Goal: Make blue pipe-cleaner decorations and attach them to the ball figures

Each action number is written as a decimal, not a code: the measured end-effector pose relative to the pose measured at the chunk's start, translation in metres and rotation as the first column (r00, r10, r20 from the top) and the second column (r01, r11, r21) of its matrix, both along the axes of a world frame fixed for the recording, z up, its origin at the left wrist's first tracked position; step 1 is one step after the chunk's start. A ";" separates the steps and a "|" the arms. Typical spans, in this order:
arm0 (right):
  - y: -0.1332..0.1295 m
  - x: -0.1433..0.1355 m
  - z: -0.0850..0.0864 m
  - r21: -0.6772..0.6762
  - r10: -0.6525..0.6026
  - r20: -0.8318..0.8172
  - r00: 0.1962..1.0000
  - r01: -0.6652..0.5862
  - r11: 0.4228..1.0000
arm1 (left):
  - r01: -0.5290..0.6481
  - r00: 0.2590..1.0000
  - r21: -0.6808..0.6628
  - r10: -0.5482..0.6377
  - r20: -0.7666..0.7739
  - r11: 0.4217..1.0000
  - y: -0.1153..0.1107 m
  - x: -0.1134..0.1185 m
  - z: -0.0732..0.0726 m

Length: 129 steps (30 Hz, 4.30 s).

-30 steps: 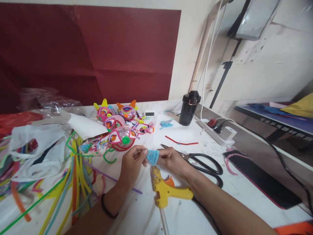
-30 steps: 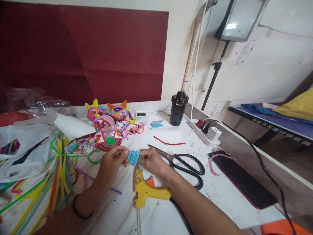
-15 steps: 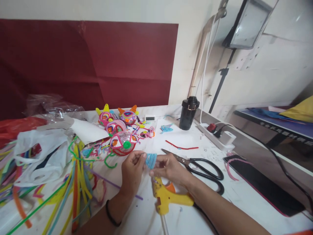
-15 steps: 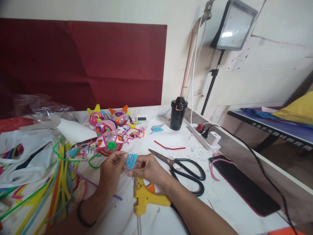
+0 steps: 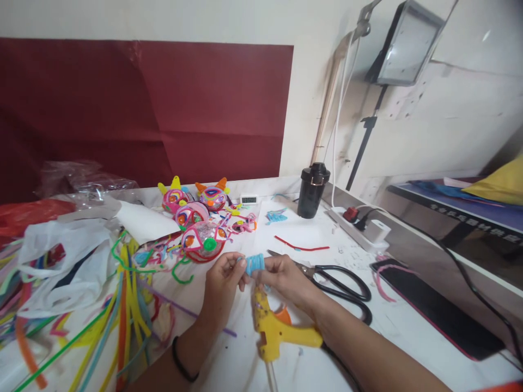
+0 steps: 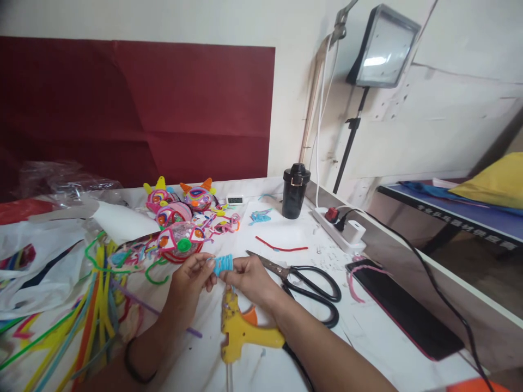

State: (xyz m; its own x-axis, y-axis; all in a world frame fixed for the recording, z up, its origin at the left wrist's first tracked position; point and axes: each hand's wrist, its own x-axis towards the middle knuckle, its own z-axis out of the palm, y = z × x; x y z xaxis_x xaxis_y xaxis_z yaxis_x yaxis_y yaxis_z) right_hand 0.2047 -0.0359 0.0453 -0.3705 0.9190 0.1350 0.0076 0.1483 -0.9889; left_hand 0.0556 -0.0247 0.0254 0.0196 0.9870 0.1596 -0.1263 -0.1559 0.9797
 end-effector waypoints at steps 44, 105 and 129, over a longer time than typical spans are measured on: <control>0.017 0.028 -0.007 -0.066 -0.020 0.053 0.998 0.024 0.998 | 0.175 0.972 -0.122 -0.191 -0.136 0.977 0.003 -0.007 0.007; 0.003 -0.004 -0.017 -0.167 -0.089 -0.098 0.991 0.072 0.983 | 0.006 0.997 -0.156 0.006 0.080 0.988 -0.002 0.000 0.000; -0.012 0.001 -0.007 0.537 -0.390 0.390 0.834 0.138 0.832 | -0.113 0.991 -0.178 0.125 0.057 0.977 0.000 -0.003 0.009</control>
